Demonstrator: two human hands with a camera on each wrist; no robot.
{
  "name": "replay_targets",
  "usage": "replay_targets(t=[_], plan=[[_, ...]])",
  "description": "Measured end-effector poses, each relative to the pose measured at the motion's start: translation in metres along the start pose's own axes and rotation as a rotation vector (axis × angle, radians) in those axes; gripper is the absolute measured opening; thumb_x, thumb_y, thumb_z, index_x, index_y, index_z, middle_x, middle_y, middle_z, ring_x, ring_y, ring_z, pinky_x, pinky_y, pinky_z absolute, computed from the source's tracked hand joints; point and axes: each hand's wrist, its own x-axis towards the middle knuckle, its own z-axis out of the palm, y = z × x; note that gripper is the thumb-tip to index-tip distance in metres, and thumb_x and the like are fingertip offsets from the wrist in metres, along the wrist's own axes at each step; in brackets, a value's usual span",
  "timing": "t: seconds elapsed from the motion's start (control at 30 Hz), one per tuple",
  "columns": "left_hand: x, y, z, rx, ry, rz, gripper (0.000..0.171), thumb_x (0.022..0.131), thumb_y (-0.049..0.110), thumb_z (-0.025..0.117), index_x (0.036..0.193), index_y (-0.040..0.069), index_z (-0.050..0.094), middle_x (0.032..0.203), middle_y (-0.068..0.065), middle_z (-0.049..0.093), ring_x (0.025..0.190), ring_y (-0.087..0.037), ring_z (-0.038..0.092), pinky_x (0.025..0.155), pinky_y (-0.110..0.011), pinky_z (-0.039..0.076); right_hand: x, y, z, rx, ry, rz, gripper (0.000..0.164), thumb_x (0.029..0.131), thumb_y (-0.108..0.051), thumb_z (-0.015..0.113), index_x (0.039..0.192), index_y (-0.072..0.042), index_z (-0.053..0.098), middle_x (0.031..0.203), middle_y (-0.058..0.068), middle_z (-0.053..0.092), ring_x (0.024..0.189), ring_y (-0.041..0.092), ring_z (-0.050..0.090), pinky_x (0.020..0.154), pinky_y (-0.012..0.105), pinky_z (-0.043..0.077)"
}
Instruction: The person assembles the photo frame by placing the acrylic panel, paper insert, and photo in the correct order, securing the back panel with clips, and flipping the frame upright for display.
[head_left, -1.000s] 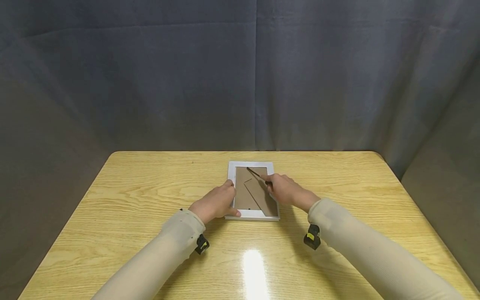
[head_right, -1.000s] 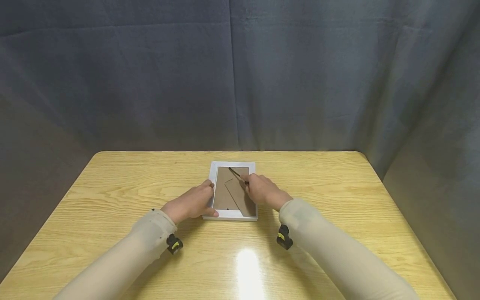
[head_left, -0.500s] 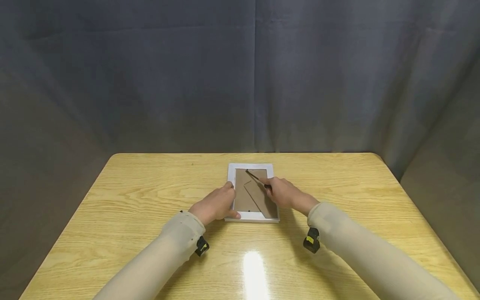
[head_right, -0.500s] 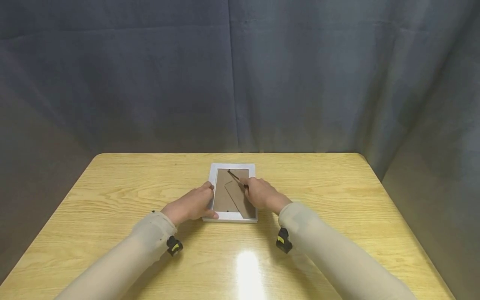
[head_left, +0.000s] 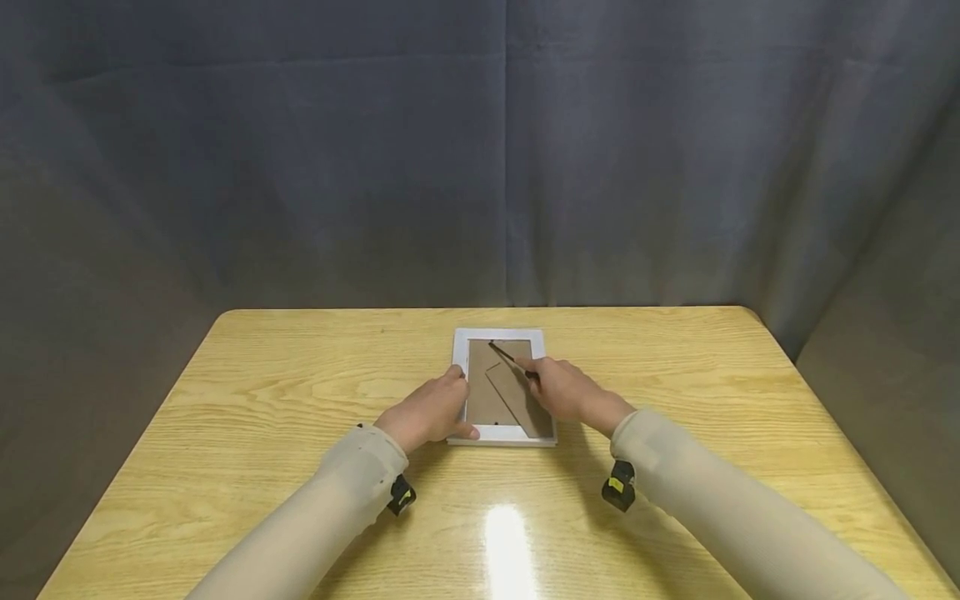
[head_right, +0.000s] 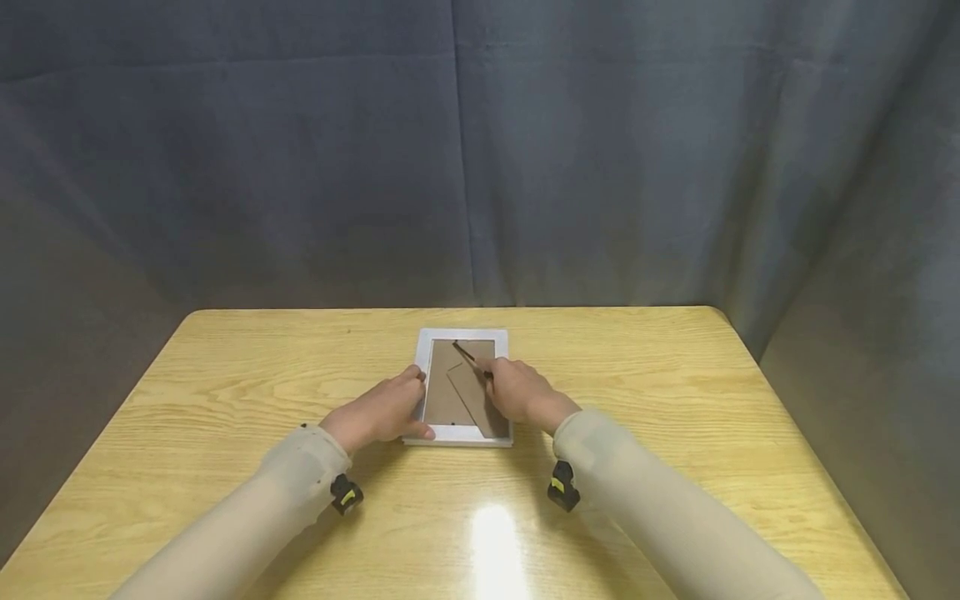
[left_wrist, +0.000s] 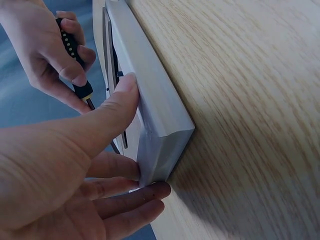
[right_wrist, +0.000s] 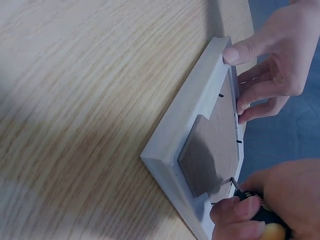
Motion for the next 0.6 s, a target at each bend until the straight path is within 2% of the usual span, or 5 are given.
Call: replay_targets(t=[0.2, 0.3, 0.43, 0.6], plan=[[0.0007, 0.0006, -0.0006, -0.010, 0.005, -0.004, 0.052, 0.072, 0.039, 0.075, 0.102, -0.002, 0.064, 0.105, -0.010, 0.051, 0.072, -0.016, 0.052, 0.069, -0.027, 0.049, -0.0001, 0.0014, 0.0004, -0.032, 0.041, -0.026, 0.046, 0.095, -0.011, 0.048, 0.140, -0.010, 0.047, 0.096, 0.016, 0.065, 0.058, 0.020, 0.051, 0.051, 0.032, 0.042], [0.0007, 0.0008, -0.0010, -0.012, 0.000, -0.004, 0.051, 0.072, 0.039, 0.075, 0.101, -0.002, 0.064, 0.105, -0.010, 0.051, 0.073, -0.016, 0.052, 0.070, -0.027, 0.049, -0.0010, 0.0026, 0.0015, -0.042, 0.062, -0.036, 0.045, 0.094, -0.012, 0.048, 0.139, -0.011, 0.049, 0.099, 0.016, 0.065, 0.059, 0.020, 0.051, 0.052, 0.033, 0.042], [-0.0004, 0.0009, -0.0019, -0.010, -0.001, -0.001, 0.051, 0.073, 0.039, 0.075, 0.101, -0.002, 0.064, 0.105, -0.010, 0.051, 0.073, -0.016, 0.052, 0.071, -0.027, 0.050, -0.0025, 0.0021, 0.0006, -0.052, 0.071, -0.047, 0.045, 0.094, -0.012, 0.049, 0.139, -0.009, 0.049, 0.093, 0.014, 0.065, 0.058, 0.019, 0.050, 0.050, 0.032, 0.041], [-0.0014, 0.0003, -0.0014, -0.017, 0.005, 0.005, 0.051, 0.072, 0.039, 0.075, 0.100, -0.002, 0.064, 0.108, -0.011, 0.051, 0.074, -0.016, 0.052, 0.074, -0.028, 0.050, -0.0049, -0.0007, -0.0016, -0.063, 0.069, -0.049, 0.045, 0.094, -0.012, 0.050, 0.139, -0.010, 0.050, 0.074, 0.008, 0.059, 0.053, 0.017, 0.047, 0.048, 0.030, 0.039]])
